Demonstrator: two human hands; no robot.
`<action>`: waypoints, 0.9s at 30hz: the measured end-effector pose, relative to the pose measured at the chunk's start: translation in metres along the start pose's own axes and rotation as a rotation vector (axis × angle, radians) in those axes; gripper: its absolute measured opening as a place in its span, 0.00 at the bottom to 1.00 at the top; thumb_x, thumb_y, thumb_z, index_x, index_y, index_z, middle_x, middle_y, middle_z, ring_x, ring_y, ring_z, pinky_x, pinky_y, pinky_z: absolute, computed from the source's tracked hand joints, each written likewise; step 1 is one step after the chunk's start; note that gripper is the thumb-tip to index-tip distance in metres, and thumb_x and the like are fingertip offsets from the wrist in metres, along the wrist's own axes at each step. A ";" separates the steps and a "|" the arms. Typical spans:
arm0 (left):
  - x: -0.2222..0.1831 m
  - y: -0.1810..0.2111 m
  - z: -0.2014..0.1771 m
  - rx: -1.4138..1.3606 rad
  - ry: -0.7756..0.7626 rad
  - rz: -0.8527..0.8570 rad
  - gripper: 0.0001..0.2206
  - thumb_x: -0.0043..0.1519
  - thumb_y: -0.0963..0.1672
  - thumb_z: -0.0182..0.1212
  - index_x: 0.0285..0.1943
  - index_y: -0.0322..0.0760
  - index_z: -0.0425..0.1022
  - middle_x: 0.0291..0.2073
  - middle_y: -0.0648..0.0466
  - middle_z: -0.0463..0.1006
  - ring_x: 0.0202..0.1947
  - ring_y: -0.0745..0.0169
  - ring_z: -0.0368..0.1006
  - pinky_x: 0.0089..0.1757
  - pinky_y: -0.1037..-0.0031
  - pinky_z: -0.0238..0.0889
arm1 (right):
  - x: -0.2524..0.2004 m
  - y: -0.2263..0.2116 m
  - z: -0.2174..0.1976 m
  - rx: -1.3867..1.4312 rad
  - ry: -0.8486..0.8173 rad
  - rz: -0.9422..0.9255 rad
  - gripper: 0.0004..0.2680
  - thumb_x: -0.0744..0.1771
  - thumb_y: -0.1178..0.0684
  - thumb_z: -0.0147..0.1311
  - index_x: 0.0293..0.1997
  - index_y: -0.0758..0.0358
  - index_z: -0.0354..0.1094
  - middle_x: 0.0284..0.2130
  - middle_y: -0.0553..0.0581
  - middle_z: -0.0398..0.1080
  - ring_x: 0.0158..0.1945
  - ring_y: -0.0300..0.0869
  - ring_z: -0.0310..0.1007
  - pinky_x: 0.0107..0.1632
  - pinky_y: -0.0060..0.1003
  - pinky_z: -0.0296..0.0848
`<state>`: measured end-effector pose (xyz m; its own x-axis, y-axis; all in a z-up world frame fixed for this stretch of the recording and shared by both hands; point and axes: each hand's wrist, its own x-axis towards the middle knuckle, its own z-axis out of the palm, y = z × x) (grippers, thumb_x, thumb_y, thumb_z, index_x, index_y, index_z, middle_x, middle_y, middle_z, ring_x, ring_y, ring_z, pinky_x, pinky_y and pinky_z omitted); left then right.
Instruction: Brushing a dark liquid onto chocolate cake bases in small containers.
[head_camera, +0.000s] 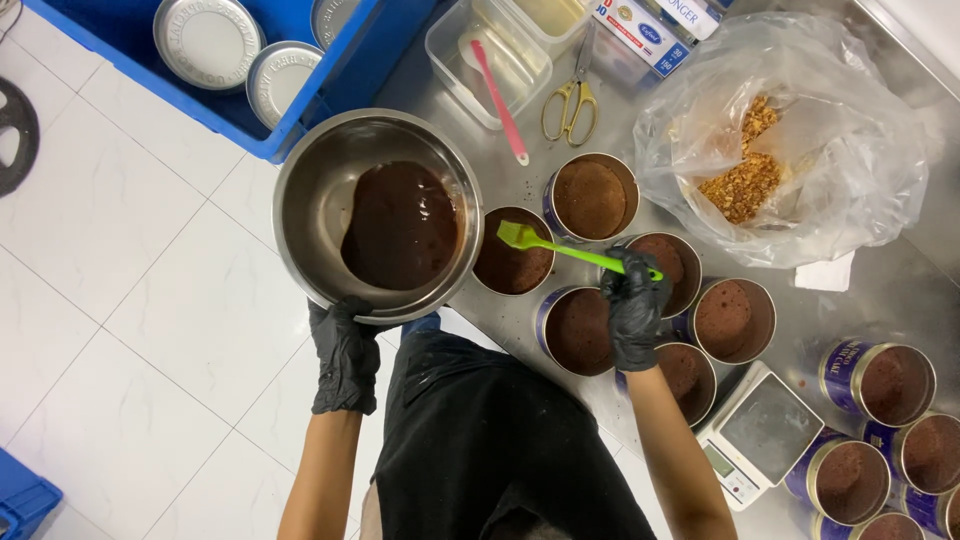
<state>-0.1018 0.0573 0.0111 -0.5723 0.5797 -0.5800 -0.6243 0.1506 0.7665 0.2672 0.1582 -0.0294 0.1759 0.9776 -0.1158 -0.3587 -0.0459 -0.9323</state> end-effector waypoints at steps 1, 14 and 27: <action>-0.003 0.005 0.002 0.002 -0.001 0.000 0.30 0.51 0.33 0.49 0.67 0.38 0.60 0.46 0.43 0.72 0.36 0.48 0.78 0.32 0.62 0.80 | -0.004 0.009 0.004 0.001 0.002 0.000 0.08 0.71 0.52 0.53 0.46 0.67 0.72 0.35 0.53 0.75 0.29 0.36 0.67 0.31 0.31 0.67; -0.005 0.014 -0.010 -0.042 0.005 0.033 0.24 0.53 0.35 0.51 0.62 0.33 0.62 0.44 0.45 0.74 0.36 0.54 0.78 0.35 0.68 0.80 | -0.026 0.039 0.028 -0.340 -0.217 -0.083 0.08 0.71 0.56 0.54 0.55 0.67 0.70 0.36 0.53 0.74 0.38 0.34 0.73 0.42 0.29 0.75; 0.016 0.042 0.012 -0.004 -0.045 -0.048 0.22 0.56 0.34 0.51 0.61 0.35 0.65 0.44 0.48 0.75 0.38 0.56 0.77 0.37 0.66 0.79 | -0.049 0.047 0.046 -0.411 -0.106 -0.081 0.08 0.70 0.60 0.57 0.54 0.70 0.73 0.33 0.55 0.76 0.35 0.36 0.74 0.41 0.32 0.75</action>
<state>-0.1308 0.0826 0.0379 -0.5172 0.6072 -0.6032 -0.6529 0.1758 0.7368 0.1993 0.1177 -0.0515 0.0850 0.9962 -0.0212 0.0512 -0.0256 -0.9984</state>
